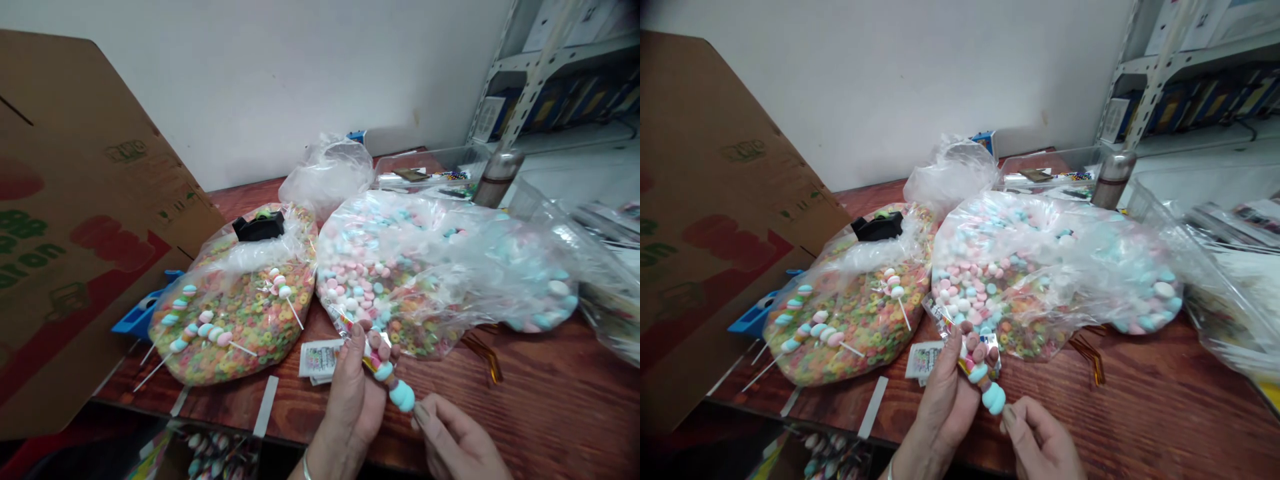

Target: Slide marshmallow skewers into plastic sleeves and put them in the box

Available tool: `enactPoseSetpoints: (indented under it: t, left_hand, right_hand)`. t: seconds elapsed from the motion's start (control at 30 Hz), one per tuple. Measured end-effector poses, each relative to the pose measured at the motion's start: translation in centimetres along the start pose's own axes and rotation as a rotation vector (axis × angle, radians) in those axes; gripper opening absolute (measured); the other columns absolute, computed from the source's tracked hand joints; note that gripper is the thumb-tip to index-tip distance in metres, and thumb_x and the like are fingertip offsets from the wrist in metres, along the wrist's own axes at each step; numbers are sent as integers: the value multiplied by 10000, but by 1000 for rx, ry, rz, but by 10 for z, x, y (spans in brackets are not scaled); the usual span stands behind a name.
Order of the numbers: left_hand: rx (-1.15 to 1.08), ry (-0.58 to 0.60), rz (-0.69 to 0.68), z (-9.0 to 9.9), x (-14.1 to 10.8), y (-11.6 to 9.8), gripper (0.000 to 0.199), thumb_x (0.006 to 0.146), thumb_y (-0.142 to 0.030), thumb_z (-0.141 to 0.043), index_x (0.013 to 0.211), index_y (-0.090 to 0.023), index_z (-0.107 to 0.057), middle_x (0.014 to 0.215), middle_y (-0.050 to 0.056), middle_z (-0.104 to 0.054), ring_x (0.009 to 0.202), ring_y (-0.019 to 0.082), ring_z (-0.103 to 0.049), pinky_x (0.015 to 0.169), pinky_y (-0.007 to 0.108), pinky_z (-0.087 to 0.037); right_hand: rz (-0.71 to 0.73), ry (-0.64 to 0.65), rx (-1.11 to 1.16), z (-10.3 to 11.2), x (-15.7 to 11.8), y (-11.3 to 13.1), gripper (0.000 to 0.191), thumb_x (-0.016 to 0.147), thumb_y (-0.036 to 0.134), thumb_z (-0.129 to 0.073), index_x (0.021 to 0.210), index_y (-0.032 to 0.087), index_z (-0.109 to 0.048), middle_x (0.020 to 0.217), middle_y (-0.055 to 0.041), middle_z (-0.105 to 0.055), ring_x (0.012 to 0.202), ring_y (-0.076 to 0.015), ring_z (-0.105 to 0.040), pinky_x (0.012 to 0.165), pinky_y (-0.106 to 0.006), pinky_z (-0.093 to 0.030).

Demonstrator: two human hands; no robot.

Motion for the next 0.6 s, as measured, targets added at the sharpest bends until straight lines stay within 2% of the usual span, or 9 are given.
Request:
enactPoseSetpoints:
  t: [0.07, 0.13, 0.2, 0.27, 0.3, 0.37, 0.43, 0.5, 0.6]
  left_hand:
    - [14, -35, 16, 1, 0, 1, 146, 886, -279, -647, 945, -146, -628, 689, -37, -490, 597, 82, -495, 741, 309, -566]
    - [23, -71, 38, 2, 1, 2, 162, 890, -291, -640, 957, -145, -623, 694, -32, -496, 602, 89, -510, 702, 297, -567]
    - [24, -85, 43, 2, 1, 0, 177, 890, -306, -637, 958, -143, -622, 695, -31, -494, 599, 91, -515, 673, 283, -565]
    - [11, -67, 31, -1, 2, -4, 175, 894, -314, -630, 940, -145, -624, 691, -33, -483, 593, 88, -508, 664, 270, -560]
    - [3, -50, 26, -3, 3, -5, 173, 897, -318, -624, 929, -148, -624, 690, -34, -479, 592, 86, -504, 672, 267, -559]
    - [-6, -25, 26, -6, 4, -5, 175, 903, -329, -614, 921, -155, -625, 695, -35, -484, 592, 84, -496, 704, 275, -557]
    - [23, -25, 21, -7, 3, -1, 194, 903, -350, -611, 928, -159, -626, 691, -36, -492, 594, 84, -494, 725, 279, -549]
    - [87, -21, 8, -7, -1, 7, 214, 900, -364, -616, 927, -152, -629, 660, -41, -482, 589, 85, -493, 708, 257, -528]
    - [155, 18, 36, -8, -8, 25, 239, 893, -381, -625, 925, -145, -635, 635, -35, -489, 610, 97, -521, 665, 222, -487]
  right_hand:
    - [393, -139, -387, 8, -4, 24, 256, 934, 386, -556, 759, 213, -627, 610, 2, -582, 521, -116, -527, 512, -213, -400]
    - [762, -208, -730, 4, -16, 43, 76, 884, 211, -628, 932, 223, -685, 610, 5, -621, 521, -131, -552, 535, -238, -402]
    - [948, -215, -865, -1, -23, 50, 255, 852, 155, -657, 1100, 215, -669, 618, 7, -634, 531, -143, -564, 557, -255, -410]
    - [789, -144, -733, 1, -16, 47, 241, 909, 221, -592, 1142, 214, -651, 698, -14, -656, 604, -151, -603, 598, -245, -443]
    - [600, -102, -583, 3, -10, 39, 206, 949, 291, -531, 1087, 215, -664, 705, -18, -644, 613, -146, -600, 596, -233, -451]
    - [161, 7, -237, 1, -1, 14, 357, 986, 452, -417, 933, 207, -673, 631, 1, -565, 518, -119, -513, 510, -210, -418]
    - [-91, 78, 9, -6, 0, -2, 471, 947, 583, -423, 804, 191, -642, 567, 35, -454, 459, -91, -374, 448, -195, -347]
    - [-104, 89, 102, -9, 2, -2, 478, 902, 619, -489, 748, 181, -604, 589, 42, -425, 502, -88, -344, 474, -189, -342]
    - [22, 15, 80, -4, 9, 12, 424, 902, 566, -525, 729, 182, -576, 675, 12, -495, 626, -117, -444, 596, -201, -418]
Point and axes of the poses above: each hand's wrist, its own x-axis towards the middle knuckle, its own z-axis out of the back of the hand, y = z × x, the point moved 6 cm from there along x, towards the middle knuckle
